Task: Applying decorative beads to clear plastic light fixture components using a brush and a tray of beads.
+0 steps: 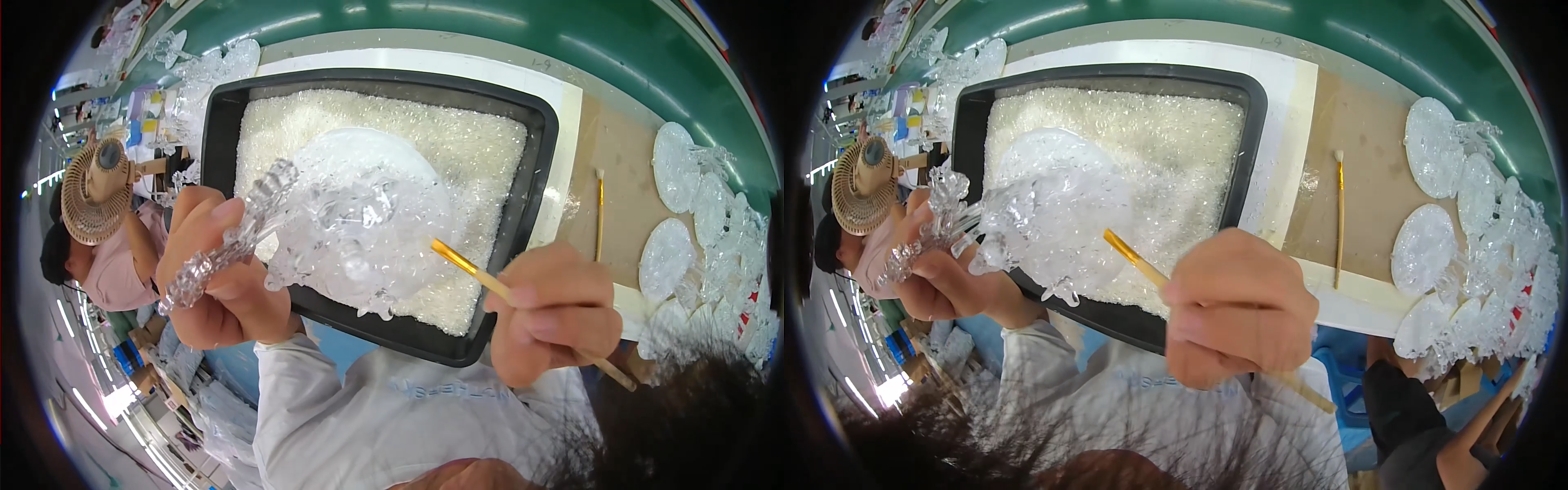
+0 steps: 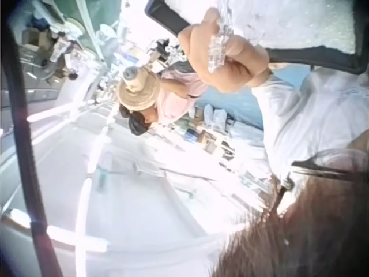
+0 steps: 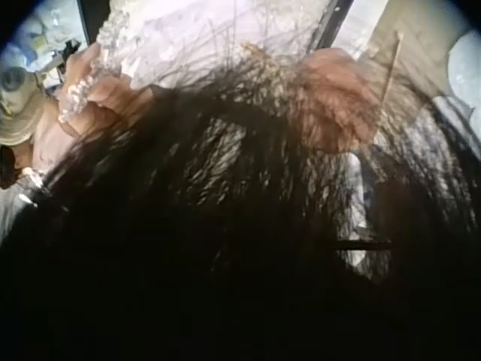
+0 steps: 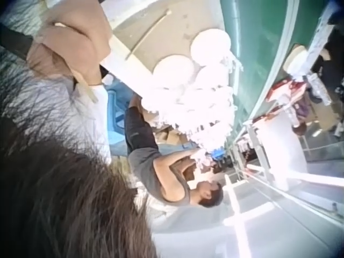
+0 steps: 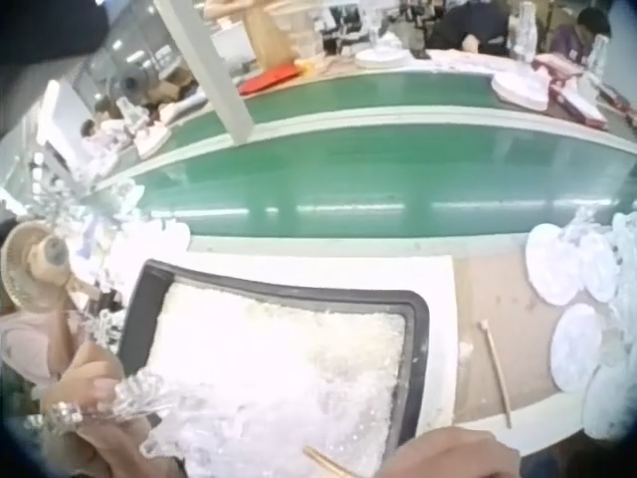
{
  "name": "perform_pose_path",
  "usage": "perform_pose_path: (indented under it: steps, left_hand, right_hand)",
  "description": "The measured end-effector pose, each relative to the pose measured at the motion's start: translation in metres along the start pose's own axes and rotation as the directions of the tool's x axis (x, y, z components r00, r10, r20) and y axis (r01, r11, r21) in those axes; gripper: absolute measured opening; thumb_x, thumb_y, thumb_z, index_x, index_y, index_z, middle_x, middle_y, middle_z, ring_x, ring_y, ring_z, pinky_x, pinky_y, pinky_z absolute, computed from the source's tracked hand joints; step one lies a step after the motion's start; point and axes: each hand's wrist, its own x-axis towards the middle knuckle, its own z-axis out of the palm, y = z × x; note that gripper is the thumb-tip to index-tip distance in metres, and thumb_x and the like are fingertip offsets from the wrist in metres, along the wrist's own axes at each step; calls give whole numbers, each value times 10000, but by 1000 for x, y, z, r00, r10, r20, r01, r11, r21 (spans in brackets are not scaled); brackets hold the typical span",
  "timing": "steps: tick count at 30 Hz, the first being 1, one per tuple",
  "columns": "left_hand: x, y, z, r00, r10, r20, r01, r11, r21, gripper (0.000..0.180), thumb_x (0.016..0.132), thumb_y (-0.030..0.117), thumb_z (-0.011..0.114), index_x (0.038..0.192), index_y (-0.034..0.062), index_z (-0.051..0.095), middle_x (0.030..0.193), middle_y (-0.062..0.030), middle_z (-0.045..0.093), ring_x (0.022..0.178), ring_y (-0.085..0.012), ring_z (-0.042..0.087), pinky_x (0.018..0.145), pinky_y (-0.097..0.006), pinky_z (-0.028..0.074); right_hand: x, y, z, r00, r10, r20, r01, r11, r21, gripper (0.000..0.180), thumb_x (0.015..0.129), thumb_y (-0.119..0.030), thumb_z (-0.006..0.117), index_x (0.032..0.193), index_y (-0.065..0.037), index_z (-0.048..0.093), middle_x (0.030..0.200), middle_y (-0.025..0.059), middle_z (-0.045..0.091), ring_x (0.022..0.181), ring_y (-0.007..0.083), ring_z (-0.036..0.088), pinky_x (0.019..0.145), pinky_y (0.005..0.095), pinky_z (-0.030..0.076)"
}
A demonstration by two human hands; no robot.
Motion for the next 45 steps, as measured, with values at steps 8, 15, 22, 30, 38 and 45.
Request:
perform_pose_path:
  steps: [8,15,22,30,38,45]
  left_hand:
    - [8,1,3,999,42,13,-42,999,3,484,1066,369,529,1065,-105,626,659,-92,510,614,-169,407,554,-331,291]
    - [10,1,-1,995,74,71,-71,996,-56,448,1067,338,521,1053,-102,608,744,-153,557,628,-190,430,561,-328,299]
    - [6,-1,6,997,72,-40,-74,995,-61,428,1067,322,515,1028,-96,591,756,-192,573,634,-220,468,561,-344,317]
    - [8,-3,2,992,118,-32,-120,990,-75,423,1063,308,510,1005,-102,595,728,-203,576,627,-245,476,555,-376,331]
    - [4,-6,4,990,100,-96,-107,992,-64,413,1059,295,505,992,-103,593,720,-204,571,600,-256,466,551,-378,338]
    - [6,-11,1,983,172,-60,-176,982,-63,357,1048,257,468,1004,-78,581,681,-192,548,586,-248,444,547,-372,322]
  right_hand:
    - [6,0,-11,984,3,176,13,996,-86,177,788,1,686,938,-18,595,901,168,643,576,220,611,503,307,518]
    - [4,-2,-9,996,-56,67,59,998,-38,170,855,-62,695,971,-40,574,908,148,617,566,206,596,488,285,504]
    - [5,-2,-7,999,-47,24,46,999,28,342,685,89,801,968,3,631,893,195,673,613,263,646,508,326,538]
    - [7,-1,-15,982,-64,177,61,998,21,210,823,-58,726,972,-22,583,915,146,645,603,223,611,503,297,522]
    - [3,-2,-15,981,-39,189,32,999,43,318,725,27,806,995,-11,642,925,173,691,618,268,661,513,331,527]
    - [5,-4,-14,987,-47,157,46,999,10,302,709,40,779,972,-21,644,911,163,688,621,263,659,513,326,529]
